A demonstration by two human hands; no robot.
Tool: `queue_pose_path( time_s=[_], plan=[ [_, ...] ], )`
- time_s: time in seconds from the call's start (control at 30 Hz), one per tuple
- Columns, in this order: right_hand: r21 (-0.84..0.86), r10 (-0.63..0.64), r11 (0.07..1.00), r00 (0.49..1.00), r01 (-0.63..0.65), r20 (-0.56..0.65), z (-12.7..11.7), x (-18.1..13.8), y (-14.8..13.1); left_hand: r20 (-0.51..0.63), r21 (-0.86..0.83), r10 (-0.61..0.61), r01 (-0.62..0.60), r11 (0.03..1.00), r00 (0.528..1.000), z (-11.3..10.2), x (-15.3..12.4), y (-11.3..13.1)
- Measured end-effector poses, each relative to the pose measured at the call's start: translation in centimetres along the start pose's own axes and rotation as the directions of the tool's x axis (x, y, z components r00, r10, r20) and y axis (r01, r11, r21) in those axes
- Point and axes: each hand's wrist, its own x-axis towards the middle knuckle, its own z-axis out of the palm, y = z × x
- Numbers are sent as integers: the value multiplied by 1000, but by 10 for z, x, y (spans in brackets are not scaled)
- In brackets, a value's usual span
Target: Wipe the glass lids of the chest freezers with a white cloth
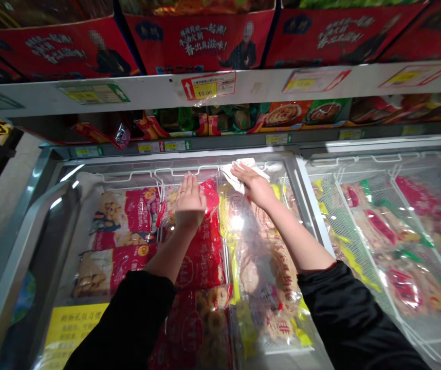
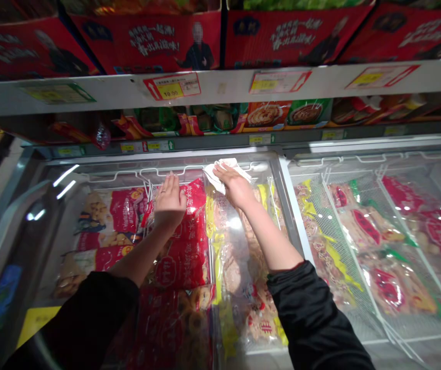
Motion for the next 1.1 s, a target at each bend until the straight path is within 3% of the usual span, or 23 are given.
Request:
queue_pose_path(
  time_s=[0.07,0.13,0.3,0.43,0.57,0.67,0.83,0.93,1.03,1.1],
  plan=[
    [1,-29,1000,1000,29,5,-15,-15,14,18,-13,68,-67,998,998,-2,-1,2],
    [-14,11,1000,998,-12,-63,-25,-21,27,40,-28,134,-133,991,990,-3,-2,4],
    [-52,167,982,957,-184,-236,-10,2,29,55,-9,151,-151,989,987,-3,-2,5],
    [-53,103,992,987,-110,-126,-1,1,13,103,43,166,-171,984,981,-6,1,4],
    [-55,39,998,999,-40,-19,-18,-27,18,146,104,131,-147,984,981,-10,3,12],
    [-44,99,994,992,-102,-77,-24,-32,27,164,108,118,-137,985,979,-10,5,32],
    [-21,233,969,944,-244,-233,-4,-9,19,136,22,179,-183,983,974,1,20,83],
    [-32,179,982,969,-187,-171,-5,-15,19,118,-4,91,-91,996,989,12,29,103],
    [-53,54,997,997,-57,-50,-26,-37,33,104,-6,62,-62,998,993,21,31,108],
    [-62,48,997,998,-50,-40,-40,-45,44,85,-6,69,-69,998,994,25,29,106]
  ],
)
